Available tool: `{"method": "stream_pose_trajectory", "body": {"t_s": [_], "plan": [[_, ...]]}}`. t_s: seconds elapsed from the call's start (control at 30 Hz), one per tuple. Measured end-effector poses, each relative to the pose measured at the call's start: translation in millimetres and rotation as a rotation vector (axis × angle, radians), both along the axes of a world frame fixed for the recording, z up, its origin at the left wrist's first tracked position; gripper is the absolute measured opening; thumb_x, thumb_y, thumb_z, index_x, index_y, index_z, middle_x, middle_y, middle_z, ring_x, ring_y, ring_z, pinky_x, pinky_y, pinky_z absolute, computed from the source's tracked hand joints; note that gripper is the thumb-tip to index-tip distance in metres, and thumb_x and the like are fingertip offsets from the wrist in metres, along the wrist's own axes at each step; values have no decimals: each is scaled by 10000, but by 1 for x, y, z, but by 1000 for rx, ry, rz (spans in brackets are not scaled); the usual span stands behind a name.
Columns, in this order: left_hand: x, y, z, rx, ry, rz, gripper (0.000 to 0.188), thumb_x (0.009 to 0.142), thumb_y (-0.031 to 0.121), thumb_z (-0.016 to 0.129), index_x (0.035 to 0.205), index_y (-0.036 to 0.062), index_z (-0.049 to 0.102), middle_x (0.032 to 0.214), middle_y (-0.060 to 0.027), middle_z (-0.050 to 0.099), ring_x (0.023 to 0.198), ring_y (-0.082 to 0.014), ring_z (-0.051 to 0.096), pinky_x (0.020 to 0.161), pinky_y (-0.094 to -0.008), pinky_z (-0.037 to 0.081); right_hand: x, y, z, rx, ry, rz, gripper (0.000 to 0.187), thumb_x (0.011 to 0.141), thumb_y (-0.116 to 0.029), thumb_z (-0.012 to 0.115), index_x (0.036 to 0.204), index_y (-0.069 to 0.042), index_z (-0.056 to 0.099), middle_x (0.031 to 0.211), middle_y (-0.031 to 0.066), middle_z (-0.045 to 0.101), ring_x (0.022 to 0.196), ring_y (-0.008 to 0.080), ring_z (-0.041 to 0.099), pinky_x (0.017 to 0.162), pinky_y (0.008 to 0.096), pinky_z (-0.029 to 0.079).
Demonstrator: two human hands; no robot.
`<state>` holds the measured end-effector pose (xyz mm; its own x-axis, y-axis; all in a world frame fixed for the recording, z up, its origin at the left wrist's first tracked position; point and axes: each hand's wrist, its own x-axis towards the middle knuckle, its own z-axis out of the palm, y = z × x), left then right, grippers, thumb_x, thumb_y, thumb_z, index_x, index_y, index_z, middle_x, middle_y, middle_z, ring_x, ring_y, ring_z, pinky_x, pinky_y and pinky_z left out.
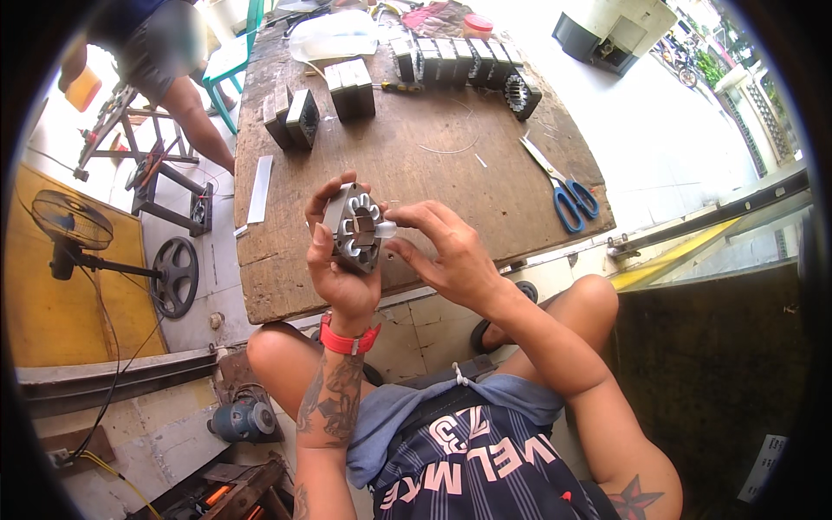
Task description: The person cuts a strip of white material into small squares using scissors and inserts them into the slots of a cylindrical metal motor stator. The person repeats this process for multiple slots.
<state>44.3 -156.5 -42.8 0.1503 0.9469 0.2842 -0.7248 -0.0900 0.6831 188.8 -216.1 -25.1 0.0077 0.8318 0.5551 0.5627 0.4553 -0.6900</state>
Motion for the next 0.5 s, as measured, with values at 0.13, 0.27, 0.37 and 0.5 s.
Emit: {"method": "stream_pose_trajectory", "body": {"t_s": [0.13, 0.27, 0.37, 0.5], "plan": [[-1, -2, 2, -22, -49, -32, 579, 1043, 444, 485, 1466, 49, 453, 1505, -195, 503, 1363, -302, 551, 1108, -475, 508, -1, 2, -4, 7, -31, -18, 333, 949, -143, 766, 1256, -80, 655, 1157, 148, 715, 1046, 356, 713, 873, 433, 594], [0, -2, 3, -21, -26, -5, 580, 1052, 459, 467, 1468, 55, 457, 1507, -199, 501, 1354, -309, 561, 1097, -500, 519, -7, 1, -10, -55, 124, -10, 383, 943, -144, 773, 1291, -53, 640, 1195, 157, 708, 1090, 354, 712, 909, 424, 598], [-3, 1, 3, -94, -181, -80, 587, 1061, 497, 458, 1465, 72, 474, 1484, -205, 528, 1350, -330, 564, 1112, -542, 498, -14, -6, -12, 4, 25, -26, 440, 944, -142, 767, 1341, -24, 619, 1296, 173, 661, 1170, 362, 680, 966, 430, 581], [-11, 5, 4, -284, -349, -210, 595, 1066, 546, 445, 1454, 99, 504, 1418, -205, 587, 1344, -361, 570, 1133, -605, 464, -21, -15, -9, 10, -132, -1, 536, 945, -155, 759, 1431, -20, 576, 1410, 178, 564, 1265, 384, 598, 1043, 455, 532]]}}
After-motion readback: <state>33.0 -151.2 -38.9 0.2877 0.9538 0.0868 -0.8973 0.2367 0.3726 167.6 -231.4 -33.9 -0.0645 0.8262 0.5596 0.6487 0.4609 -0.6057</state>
